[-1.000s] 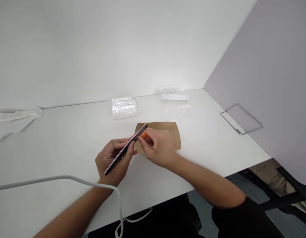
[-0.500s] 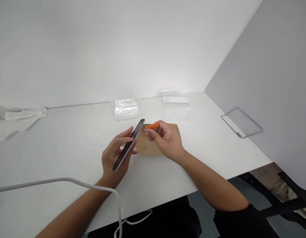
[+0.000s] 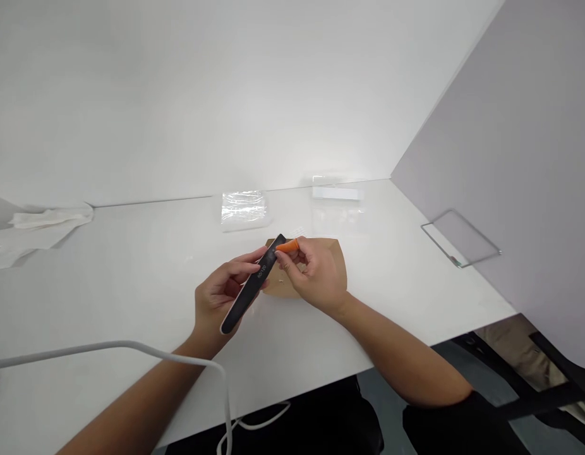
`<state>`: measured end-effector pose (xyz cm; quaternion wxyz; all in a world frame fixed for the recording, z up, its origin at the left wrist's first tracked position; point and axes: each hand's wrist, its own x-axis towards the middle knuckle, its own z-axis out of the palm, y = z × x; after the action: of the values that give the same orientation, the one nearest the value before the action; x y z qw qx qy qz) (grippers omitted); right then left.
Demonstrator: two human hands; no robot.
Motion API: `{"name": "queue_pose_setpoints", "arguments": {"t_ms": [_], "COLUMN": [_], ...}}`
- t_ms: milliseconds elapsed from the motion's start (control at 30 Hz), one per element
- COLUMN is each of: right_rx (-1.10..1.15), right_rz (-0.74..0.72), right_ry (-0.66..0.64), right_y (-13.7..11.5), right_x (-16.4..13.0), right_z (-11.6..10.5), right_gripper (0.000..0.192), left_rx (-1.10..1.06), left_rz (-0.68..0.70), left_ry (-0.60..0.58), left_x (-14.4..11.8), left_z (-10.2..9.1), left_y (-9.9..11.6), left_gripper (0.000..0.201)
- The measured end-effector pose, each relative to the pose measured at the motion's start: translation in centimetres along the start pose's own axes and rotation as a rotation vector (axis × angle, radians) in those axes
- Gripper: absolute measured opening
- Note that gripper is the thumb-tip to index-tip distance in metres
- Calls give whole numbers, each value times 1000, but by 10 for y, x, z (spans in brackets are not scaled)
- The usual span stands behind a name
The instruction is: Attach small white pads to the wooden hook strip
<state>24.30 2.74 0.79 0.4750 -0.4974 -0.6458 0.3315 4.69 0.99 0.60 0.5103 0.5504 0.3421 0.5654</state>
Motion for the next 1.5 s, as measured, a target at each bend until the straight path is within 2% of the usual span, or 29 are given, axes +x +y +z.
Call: {"name": "queue_pose_setpoints", "arguments": {"t_ms": [100,200,400,533,600,700,933,1100,1300,1400,1500], "right_rx": [-12,-41,-164,-212,-239,-276,-286,-311,-438,-514,-611], "right_rz": [-18,-28,-108,-248,-314,-336,-335,-368,-467,-481,-524], "right_ry": [21,46,95,116,124,122,92,99,85,69,-6], "right_y": [0,-3,-10,-10,-10,-9,-5,-6,0,2,0], "right_x": [0,-1,-5,-6,-7,-7,-8,-7,-4,-5,-6], "right_z": [0,1,9,13,14,15,18,15,11,13,14], "right_gripper": [22,23,19,15,15,14,11,10,10,17,29], "left_rx": [-48,-114,-67,-45,-76,-159,-259,-200,34,155,232], "left_rz": [-130,-227,-177,-161,-241,-375,-500,-479,-331,-252,-210], "left_ry": [-21,-42,16,77,96,109,104,122,145,167,167], "left_x": [1,1,2,2,1,-1,-4,-4,-4,-7,-10], "left_z": [-1,-2,3,6,7,9,10,9,7,8,8], "left_y": [5,7,2,2,3,6,11,7,1,-3,-8], "left_gripper": [30,32,37,29,34,51,56,52,40,38,36]}}
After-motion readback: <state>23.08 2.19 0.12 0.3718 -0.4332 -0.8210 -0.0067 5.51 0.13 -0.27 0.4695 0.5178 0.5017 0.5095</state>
